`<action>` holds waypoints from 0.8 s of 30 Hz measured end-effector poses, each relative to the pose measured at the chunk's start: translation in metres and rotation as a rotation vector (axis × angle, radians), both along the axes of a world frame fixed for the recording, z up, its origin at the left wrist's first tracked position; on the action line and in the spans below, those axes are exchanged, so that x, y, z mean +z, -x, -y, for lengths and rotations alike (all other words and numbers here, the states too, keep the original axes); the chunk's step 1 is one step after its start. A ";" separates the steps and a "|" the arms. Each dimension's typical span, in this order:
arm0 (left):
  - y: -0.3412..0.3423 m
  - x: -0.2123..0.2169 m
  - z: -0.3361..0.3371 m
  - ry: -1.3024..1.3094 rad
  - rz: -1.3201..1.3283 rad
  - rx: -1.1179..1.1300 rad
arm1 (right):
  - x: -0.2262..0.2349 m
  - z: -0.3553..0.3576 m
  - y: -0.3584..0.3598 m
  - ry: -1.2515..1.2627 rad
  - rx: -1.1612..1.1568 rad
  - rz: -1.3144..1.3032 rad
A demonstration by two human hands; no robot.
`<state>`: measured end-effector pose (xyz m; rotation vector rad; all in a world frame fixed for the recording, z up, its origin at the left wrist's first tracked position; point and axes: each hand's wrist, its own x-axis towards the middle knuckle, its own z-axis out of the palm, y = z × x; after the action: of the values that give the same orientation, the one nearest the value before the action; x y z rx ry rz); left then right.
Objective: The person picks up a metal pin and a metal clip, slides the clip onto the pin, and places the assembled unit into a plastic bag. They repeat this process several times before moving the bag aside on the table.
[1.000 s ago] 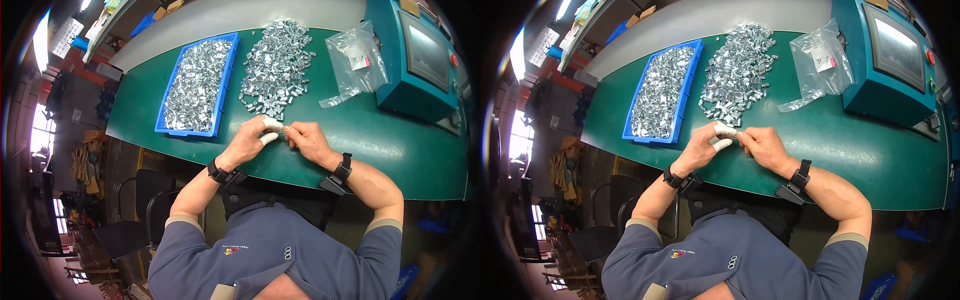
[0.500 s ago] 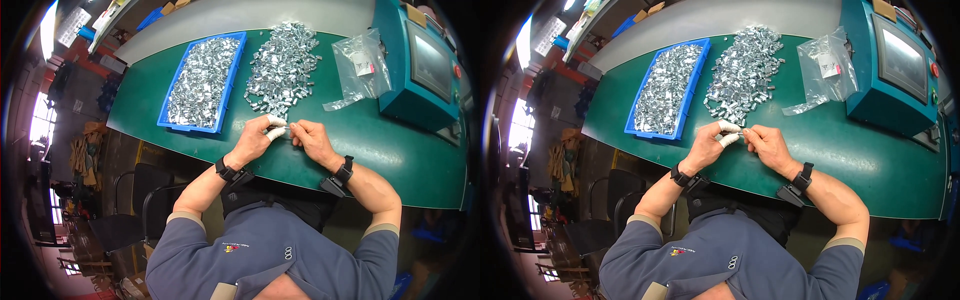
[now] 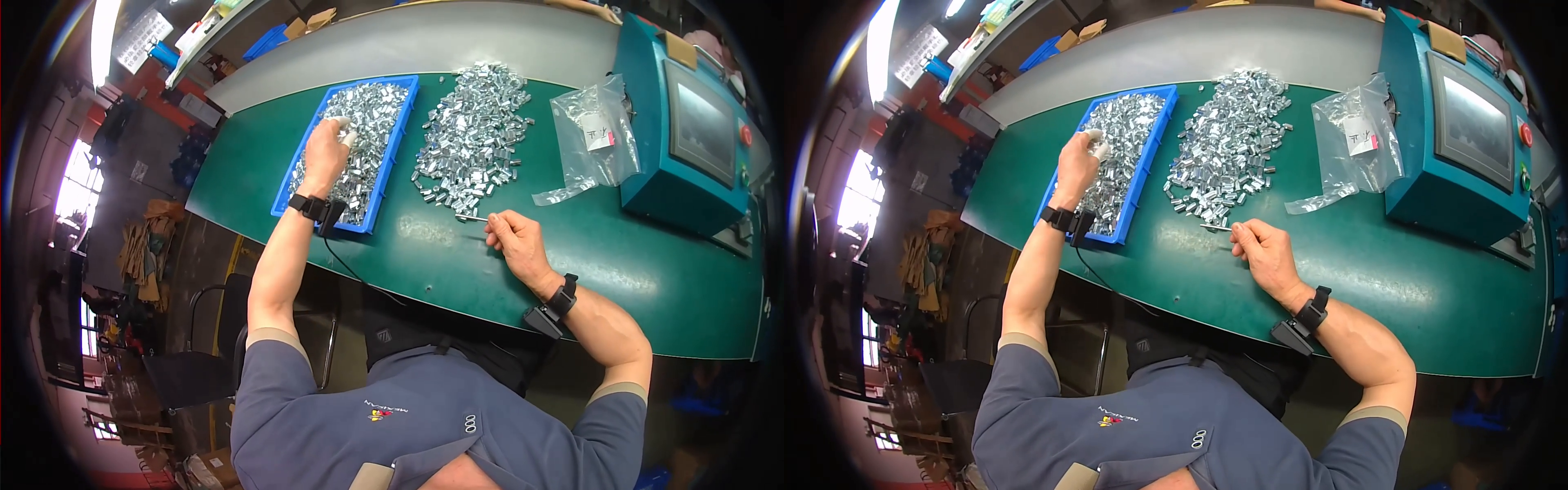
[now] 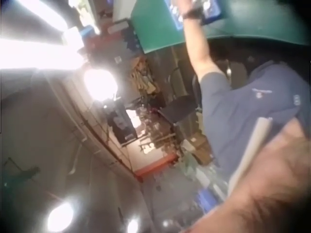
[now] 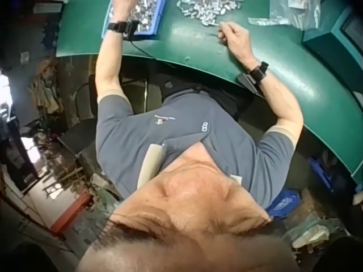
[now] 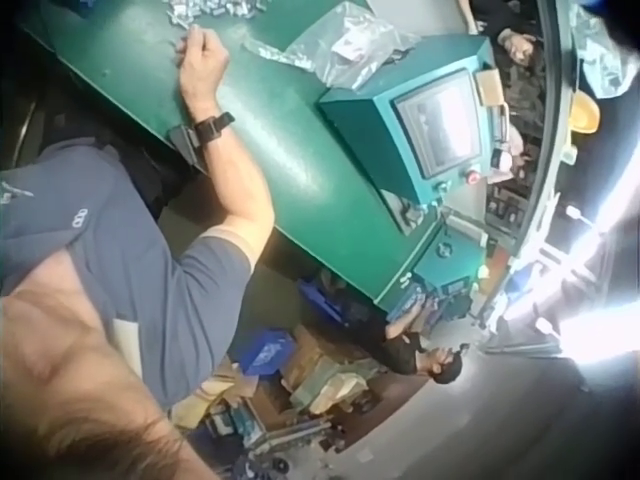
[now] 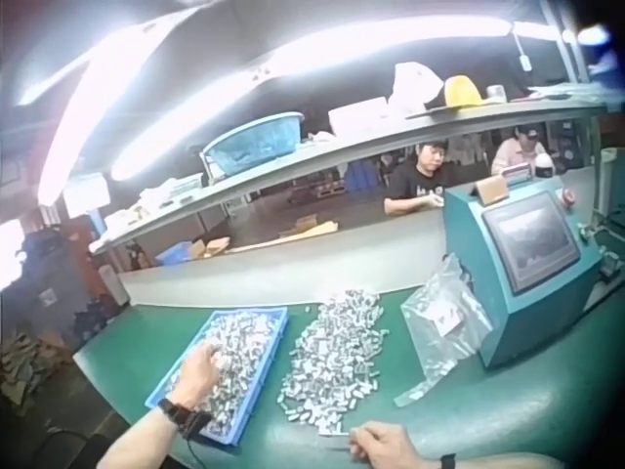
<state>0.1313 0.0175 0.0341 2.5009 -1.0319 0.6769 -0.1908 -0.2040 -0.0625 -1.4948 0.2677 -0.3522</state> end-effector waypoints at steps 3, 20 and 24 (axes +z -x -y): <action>0.018 -0.014 0.015 0.050 -0.081 -0.151 | -0.002 -0.001 -0.001 -0.029 0.003 -0.012; 0.117 -0.057 0.029 -0.123 -0.454 -0.395 | -0.007 0.000 -0.002 -0.016 0.002 -0.009; 0.145 -0.049 0.020 -0.007 -0.589 -0.426 | -0.006 0.001 -0.002 -0.001 0.012 -0.009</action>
<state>-0.0135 -0.0030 -0.0147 2.1562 -1.2502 -0.1816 -0.1883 -0.2048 -0.0688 -1.4966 0.2658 -0.3358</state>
